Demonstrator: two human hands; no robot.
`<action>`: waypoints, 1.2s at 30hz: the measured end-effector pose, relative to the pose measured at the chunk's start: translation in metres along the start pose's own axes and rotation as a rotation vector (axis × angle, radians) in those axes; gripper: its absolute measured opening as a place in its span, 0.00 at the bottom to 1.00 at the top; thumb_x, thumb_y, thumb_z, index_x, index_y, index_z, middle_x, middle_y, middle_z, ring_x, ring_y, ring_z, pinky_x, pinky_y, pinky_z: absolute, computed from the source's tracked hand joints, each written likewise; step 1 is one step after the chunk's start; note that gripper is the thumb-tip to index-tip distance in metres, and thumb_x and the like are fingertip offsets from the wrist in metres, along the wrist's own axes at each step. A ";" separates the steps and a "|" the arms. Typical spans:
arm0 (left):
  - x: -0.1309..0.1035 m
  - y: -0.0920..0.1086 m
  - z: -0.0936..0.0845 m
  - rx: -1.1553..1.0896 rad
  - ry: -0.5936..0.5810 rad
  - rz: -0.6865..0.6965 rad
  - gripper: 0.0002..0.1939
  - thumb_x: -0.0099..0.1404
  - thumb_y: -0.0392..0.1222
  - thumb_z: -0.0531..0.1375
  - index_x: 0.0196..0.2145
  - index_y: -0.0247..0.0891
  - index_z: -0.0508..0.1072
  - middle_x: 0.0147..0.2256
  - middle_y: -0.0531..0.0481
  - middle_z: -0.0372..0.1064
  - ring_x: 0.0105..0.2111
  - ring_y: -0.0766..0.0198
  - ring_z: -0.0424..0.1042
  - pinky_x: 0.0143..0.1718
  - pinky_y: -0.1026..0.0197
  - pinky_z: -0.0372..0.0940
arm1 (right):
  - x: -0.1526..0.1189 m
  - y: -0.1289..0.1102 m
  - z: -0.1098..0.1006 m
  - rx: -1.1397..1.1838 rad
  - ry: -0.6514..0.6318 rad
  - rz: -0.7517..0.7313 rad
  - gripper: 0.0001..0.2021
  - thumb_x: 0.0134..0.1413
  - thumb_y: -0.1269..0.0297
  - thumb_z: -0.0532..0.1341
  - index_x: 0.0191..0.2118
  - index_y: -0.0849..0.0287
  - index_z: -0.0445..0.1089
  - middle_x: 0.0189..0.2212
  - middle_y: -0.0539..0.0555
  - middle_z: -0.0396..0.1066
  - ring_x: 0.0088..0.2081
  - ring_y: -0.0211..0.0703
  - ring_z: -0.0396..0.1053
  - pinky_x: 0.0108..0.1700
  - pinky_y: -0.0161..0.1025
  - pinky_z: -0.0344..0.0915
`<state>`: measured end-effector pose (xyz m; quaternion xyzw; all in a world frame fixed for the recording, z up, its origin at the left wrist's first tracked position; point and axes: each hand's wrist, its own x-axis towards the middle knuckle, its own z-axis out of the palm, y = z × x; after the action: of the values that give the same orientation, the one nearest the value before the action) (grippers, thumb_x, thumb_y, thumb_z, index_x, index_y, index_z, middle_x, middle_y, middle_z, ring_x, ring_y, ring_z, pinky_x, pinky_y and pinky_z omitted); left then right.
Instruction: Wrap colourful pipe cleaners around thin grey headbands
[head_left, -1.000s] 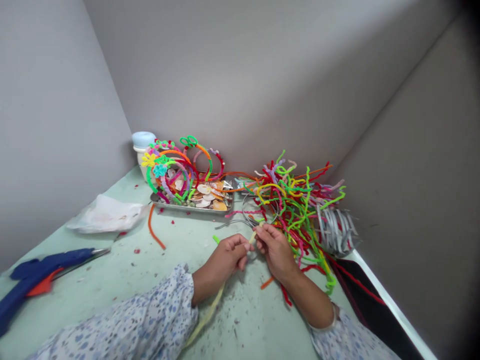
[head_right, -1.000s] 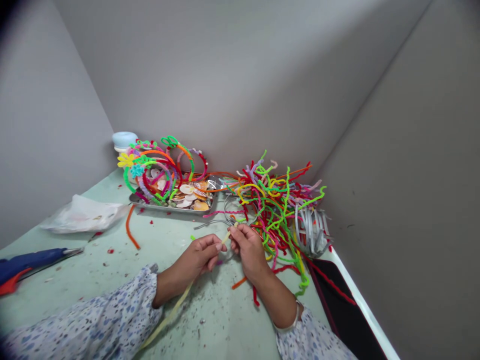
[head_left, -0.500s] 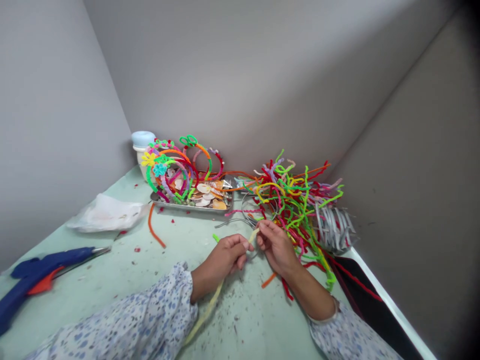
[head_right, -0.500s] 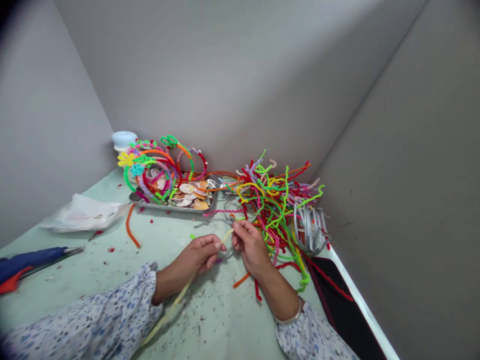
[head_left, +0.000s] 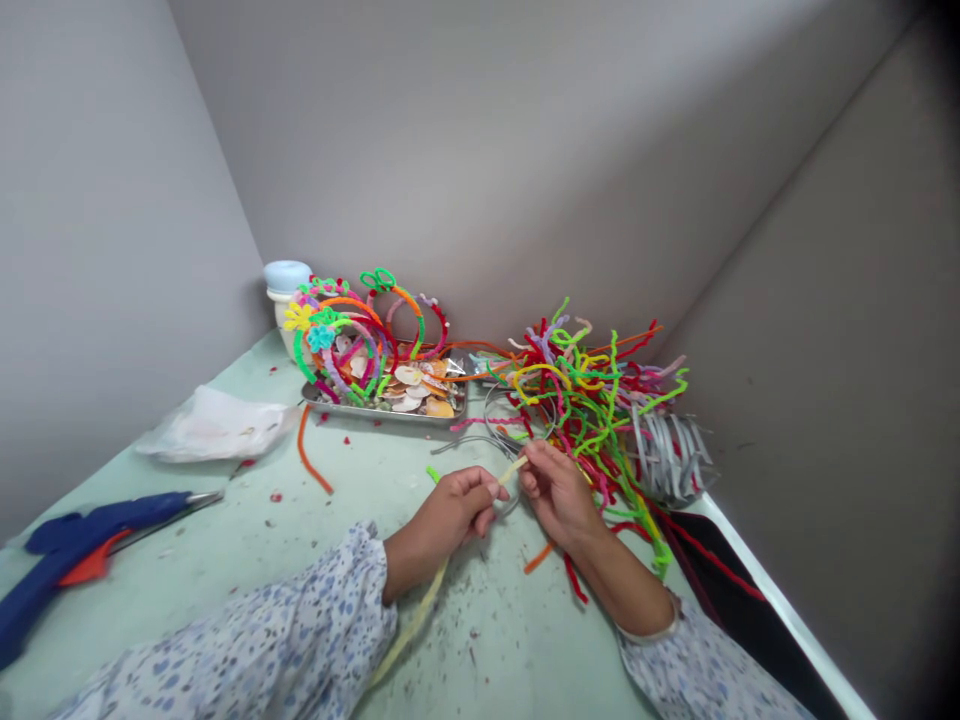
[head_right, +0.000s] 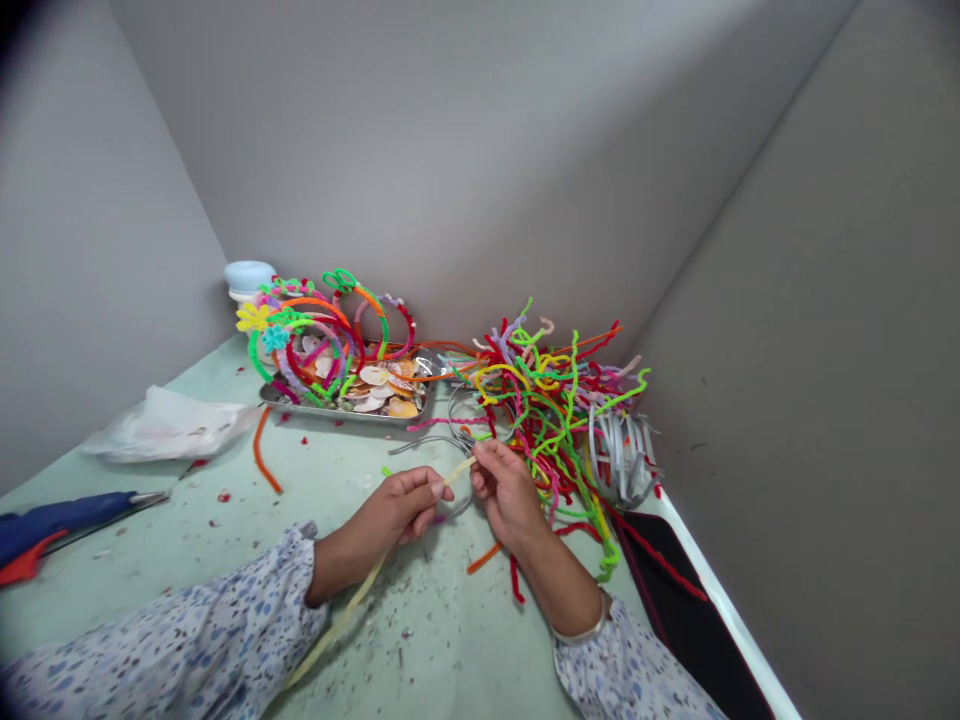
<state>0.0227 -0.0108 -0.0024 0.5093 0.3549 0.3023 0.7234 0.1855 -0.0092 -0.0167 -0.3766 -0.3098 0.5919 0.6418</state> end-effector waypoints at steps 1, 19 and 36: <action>0.000 0.001 0.000 -0.002 0.002 -0.002 0.09 0.59 0.45 0.56 0.29 0.36 0.67 0.12 0.61 0.55 0.12 0.74 0.45 0.15 0.68 0.38 | 0.000 0.000 0.000 0.005 -0.002 0.002 0.10 0.43 0.63 0.69 0.25 0.60 0.67 0.18 0.44 0.60 0.18 0.26 0.56 0.18 0.25 0.50; -0.002 0.002 0.000 0.021 -0.022 0.013 0.11 0.58 0.48 0.57 0.29 0.37 0.66 0.13 0.61 0.55 0.14 0.74 0.46 0.16 0.68 0.39 | 0.000 -0.002 0.001 0.125 0.007 0.042 0.11 0.43 0.64 0.68 0.24 0.59 0.65 0.17 0.43 0.58 0.17 0.27 0.54 0.16 0.27 0.48; -0.001 0.001 -0.002 -0.063 -0.035 0.019 0.12 0.59 0.47 0.57 0.32 0.35 0.68 0.13 0.61 0.54 0.12 0.75 0.45 0.15 0.68 0.38 | -0.007 -0.006 0.007 0.050 -0.084 0.044 0.11 0.48 0.58 0.66 0.33 0.60 0.71 0.23 0.47 0.64 0.20 0.28 0.60 0.19 0.27 0.53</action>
<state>0.0202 -0.0102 -0.0018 0.4951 0.3275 0.3110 0.7422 0.1823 -0.0151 -0.0077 -0.3421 -0.3130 0.6287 0.6243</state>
